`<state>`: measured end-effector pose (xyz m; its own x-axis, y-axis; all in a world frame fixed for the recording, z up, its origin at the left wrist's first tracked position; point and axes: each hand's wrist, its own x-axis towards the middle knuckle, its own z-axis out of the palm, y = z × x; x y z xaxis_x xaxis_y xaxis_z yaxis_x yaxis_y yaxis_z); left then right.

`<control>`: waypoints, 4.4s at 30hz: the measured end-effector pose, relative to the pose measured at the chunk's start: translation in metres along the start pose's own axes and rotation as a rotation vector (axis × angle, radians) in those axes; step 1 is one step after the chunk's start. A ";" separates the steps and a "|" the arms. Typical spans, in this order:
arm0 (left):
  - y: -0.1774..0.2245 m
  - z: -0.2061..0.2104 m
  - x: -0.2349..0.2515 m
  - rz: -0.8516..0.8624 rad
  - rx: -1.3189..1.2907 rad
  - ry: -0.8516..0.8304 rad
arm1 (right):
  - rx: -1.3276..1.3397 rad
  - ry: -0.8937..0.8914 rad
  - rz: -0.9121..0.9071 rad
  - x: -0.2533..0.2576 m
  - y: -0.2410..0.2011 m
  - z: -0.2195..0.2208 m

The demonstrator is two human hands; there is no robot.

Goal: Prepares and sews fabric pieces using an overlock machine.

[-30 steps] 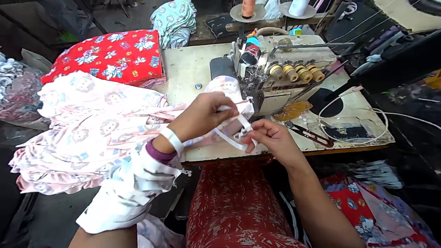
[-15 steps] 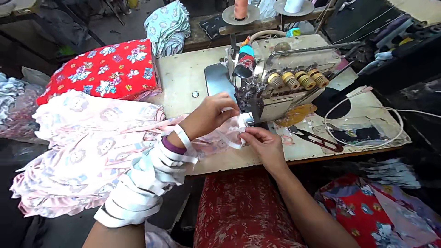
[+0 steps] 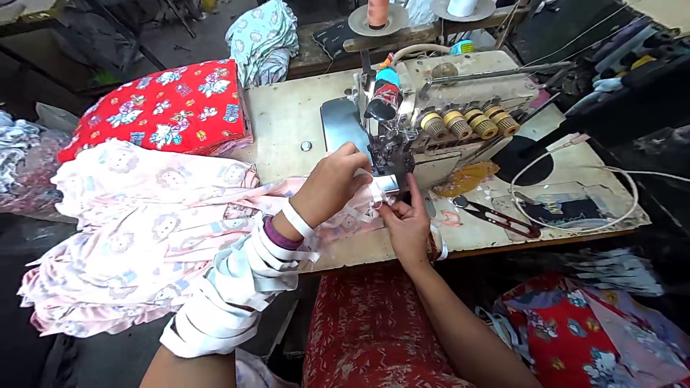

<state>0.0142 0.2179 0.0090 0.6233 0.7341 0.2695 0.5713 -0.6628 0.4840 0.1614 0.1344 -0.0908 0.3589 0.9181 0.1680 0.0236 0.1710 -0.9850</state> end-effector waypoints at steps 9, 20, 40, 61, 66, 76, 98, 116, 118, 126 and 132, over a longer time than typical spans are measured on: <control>0.009 -0.002 0.002 -0.057 0.027 -0.086 | -0.209 -0.029 -0.180 0.000 -0.004 -0.027; 0.022 -0.009 0.004 -0.047 0.077 -0.123 | -0.131 -0.177 -0.051 -0.001 -0.020 -0.033; 0.023 -0.008 0.000 -0.141 -0.129 -0.031 | -0.091 -0.167 0.081 0.004 -0.025 -0.034; -0.023 0.018 0.059 -0.373 -0.217 0.255 | 0.116 0.032 0.114 0.016 -0.042 -0.005; -0.019 0.018 0.062 -0.422 -0.207 0.272 | 0.081 0.001 0.045 0.013 -0.042 -0.005; -0.012 0.018 0.063 -0.490 -0.182 0.255 | 0.108 0.022 0.028 0.005 -0.040 -0.009; 0.022 -0.044 0.012 0.238 0.041 0.262 | -0.451 -0.086 -0.781 0.024 -0.062 -0.026; 0.049 0.005 -0.036 -0.136 -0.785 0.530 | -0.045 -0.635 -0.057 -0.011 -0.087 -0.041; 0.050 0.025 -0.062 -0.011 -0.576 0.498 | -0.020 -0.591 -0.287 -0.005 -0.093 -0.049; 0.012 0.117 -0.090 -0.195 0.038 0.314 | -0.133 -0.546 -0.362 -0.010 -0.107 -0.037; 0.051 0.066 -0.101 -0.108 -0.213 -0.020 | 0.087 -0.846 -0.212 0.021 -0.119 -0.065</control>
<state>0.0158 0.0996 -0.0487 0.5767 0.7944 0.1909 0.5110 -0.5330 0.6743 0.2264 0.1102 0.0272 -0.4585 0.8149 0.3547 -0.0726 0.3634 -0.9288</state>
